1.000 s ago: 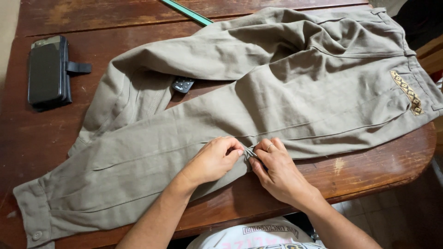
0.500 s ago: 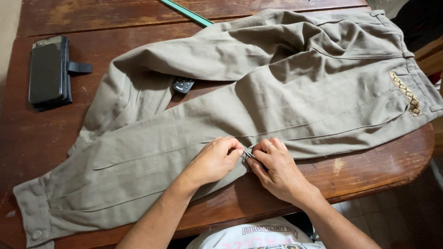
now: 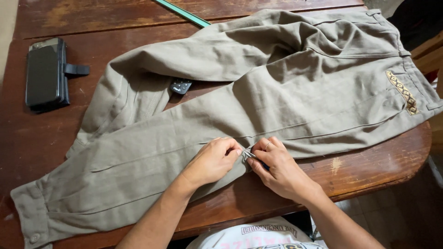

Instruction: Using a small tool to pick at and remove threads from the seam of a pair of pants

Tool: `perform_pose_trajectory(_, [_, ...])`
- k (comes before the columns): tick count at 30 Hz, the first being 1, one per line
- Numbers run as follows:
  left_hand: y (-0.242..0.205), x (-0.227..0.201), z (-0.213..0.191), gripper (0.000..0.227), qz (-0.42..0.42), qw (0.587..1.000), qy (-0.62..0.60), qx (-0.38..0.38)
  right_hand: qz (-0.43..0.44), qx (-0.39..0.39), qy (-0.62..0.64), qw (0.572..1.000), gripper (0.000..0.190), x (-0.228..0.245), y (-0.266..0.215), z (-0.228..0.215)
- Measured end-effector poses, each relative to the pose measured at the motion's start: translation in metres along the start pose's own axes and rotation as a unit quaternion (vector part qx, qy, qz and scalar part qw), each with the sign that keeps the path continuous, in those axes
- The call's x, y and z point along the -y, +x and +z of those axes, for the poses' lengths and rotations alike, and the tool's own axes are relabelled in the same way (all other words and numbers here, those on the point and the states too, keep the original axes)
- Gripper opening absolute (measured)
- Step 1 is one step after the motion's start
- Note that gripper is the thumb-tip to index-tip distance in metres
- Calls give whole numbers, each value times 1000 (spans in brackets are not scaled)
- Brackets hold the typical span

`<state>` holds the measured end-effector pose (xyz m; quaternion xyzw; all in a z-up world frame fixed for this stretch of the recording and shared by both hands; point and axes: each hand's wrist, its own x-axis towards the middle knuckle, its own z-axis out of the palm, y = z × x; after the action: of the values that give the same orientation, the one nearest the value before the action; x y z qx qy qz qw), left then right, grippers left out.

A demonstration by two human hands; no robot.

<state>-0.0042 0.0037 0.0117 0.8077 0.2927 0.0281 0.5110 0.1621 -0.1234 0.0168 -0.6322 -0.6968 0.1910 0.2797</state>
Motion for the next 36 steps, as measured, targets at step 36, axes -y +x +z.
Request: perform_pose_trajectory(36, [-7, -16, 22, 29, 43, 987, 81, -129, 65, -140, 106, 982, 19, -26, -23, -23])
